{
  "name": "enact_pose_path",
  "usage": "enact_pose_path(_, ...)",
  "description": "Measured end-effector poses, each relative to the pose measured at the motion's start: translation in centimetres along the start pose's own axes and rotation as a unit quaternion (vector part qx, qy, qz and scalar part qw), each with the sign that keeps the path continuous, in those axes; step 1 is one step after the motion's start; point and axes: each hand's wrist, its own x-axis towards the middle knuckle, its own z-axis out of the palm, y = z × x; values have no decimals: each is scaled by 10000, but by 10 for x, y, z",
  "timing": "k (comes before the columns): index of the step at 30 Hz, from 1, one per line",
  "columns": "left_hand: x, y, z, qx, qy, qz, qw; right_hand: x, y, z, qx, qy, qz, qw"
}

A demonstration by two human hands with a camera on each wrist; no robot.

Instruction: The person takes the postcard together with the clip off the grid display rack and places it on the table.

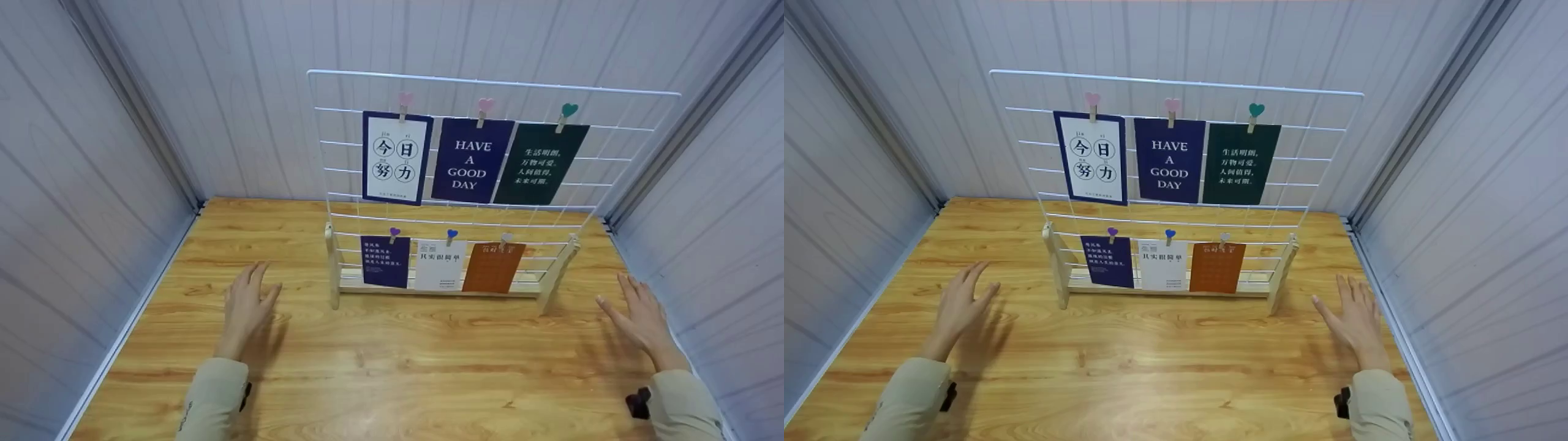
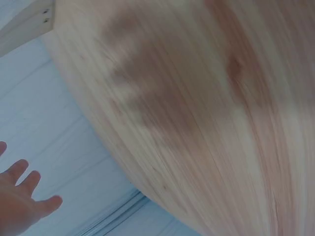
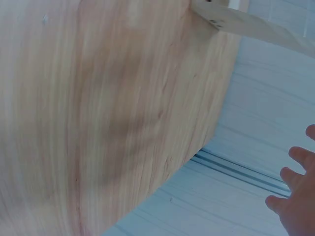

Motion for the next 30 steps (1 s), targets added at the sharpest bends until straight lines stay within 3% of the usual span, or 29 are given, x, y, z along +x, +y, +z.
enact_pose_path(3, 3, 9, -5, -1095, 9, -358, 9933, 2, -5, -4, 278, 250, -121, 9992)
enact_pose_path(6, 6, 22, -11, -2109, 25, -726, 9748, 4, -11, -9, 550, 521, -207, 9969)
enact_pose_path(9, 11, 37, -18, -2753, 38, -863, 9575, 5, -19, -16, 848, 724, -201, 9936)
enact_pose_path(16, 20, 93, -46, -3311, -107, -657, 9413, 7, -40, -35, 1369, 1029, -219, 9850)
enact_pose_path(18, 23, 102, -51, -3453, -129, -615, 9364, 7, -46, -39, 1502, 1117, -245, 9820)
enact_pose_path(25, 32, 107, -48, -3739, -328, -601, 9249, 7, -63, -48, 1934, 1211, -52, 9736)
enact_pose_path(30, 35, 118, -48, -4000, -253, -459, 9150, 10, -71, -49, 2504, 1375, -227, 9581)
